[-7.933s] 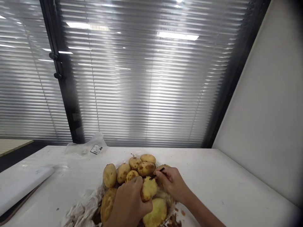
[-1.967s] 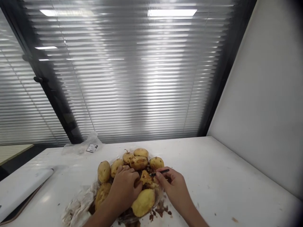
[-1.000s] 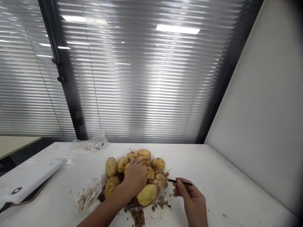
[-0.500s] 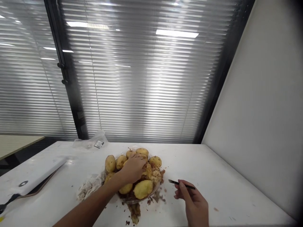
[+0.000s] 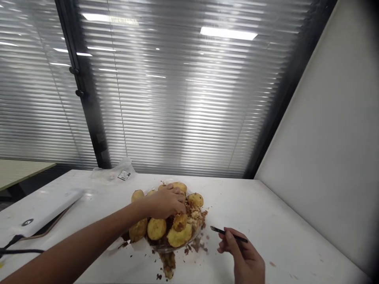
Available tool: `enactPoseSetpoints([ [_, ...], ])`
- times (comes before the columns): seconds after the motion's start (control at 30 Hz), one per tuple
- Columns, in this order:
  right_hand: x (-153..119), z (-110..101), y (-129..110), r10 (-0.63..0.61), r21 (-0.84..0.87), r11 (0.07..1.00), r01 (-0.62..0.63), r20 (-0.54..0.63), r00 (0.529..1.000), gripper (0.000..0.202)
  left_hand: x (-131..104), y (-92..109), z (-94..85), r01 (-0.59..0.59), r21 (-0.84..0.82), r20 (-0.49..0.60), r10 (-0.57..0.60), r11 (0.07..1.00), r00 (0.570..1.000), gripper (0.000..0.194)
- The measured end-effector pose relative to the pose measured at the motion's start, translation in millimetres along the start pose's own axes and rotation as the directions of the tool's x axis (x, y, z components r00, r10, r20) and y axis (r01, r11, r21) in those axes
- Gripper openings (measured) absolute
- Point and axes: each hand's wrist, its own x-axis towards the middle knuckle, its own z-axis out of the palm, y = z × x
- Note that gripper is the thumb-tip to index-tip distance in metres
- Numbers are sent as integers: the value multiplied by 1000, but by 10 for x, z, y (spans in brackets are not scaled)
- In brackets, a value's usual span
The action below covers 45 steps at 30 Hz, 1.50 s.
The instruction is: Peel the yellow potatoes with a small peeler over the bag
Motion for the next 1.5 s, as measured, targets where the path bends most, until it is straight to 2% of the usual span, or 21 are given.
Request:
enactPoseSetpoints([
  [0.2, 8, 12, 10, -6, -22, 1000, 7, 11, 1000, 50, 102, 51, 24, -37, -49, -23, 36, 998, 999, 36],
  [0.27, 16, -7, -15, -18, -51, 999, 19, 22, 1000, 50, 64, 23, -12, 9, -67, -48, -12, 998, 999, 34],
  [0.37, 45, 3, -71, -21, -122, 992, 28, 57, 998, 50, -79, 69, -36, 160, -120, -113, -174, 980, 978, 17],
  [0.4, 61, 25, -90, -23, -144, 989, 33, 69, 997, 50, -133, 128, -22, 225, -146, -133, -245, 963, 960, 15],
  [0.47, 94, 96, -119, -31, -178, 983, 46, 88, 996, 52, -210, 301, 46, 332, -168, -162, -358, 928, 919, 28],
  [0.53, 121, 184, -132, -44, -194, 979, 63, 102, 994, 53, -219, 501, 156, 488, -119, -203, -503, 865, 840, 35],
  [0.63, 126, 293, -118, -66, -191, 978, 89, 122, 990, 52, -120, 728, 328, 594, 9, -246, -574, 804, 781, 48],
  [0.73, 102, 325, -79, -95, -185, 975, 120, 138, 986, 50, 7, 821, 423, 680, 56, -251, -649, 731, 718, 49],
  [0.9, 99, 235, -20, -112, -169, 977, 130, 110, 988, 51, 58, 813, 419, 752, 77, -272, -712, 654, 647, 35],
  [1.13, 105, 159, -1, -105, -122, 986, 116, 97, 990, 51, 35, 764, 353, 760, 42, -140, -749, 649, 647, 43],
  [1.3, 77, 189, -7, -109, -80, 990, 118, 104, 989, 49, 29, 757, 287, 757, 8, -104, -752, 654, 651, 29],
  [1.5, 83, 211, -37, -109, -78, 990, 119, 125, 986, 47, 68, 738, 274, 740, 45, -116, -732, 671, 671, 16],
])
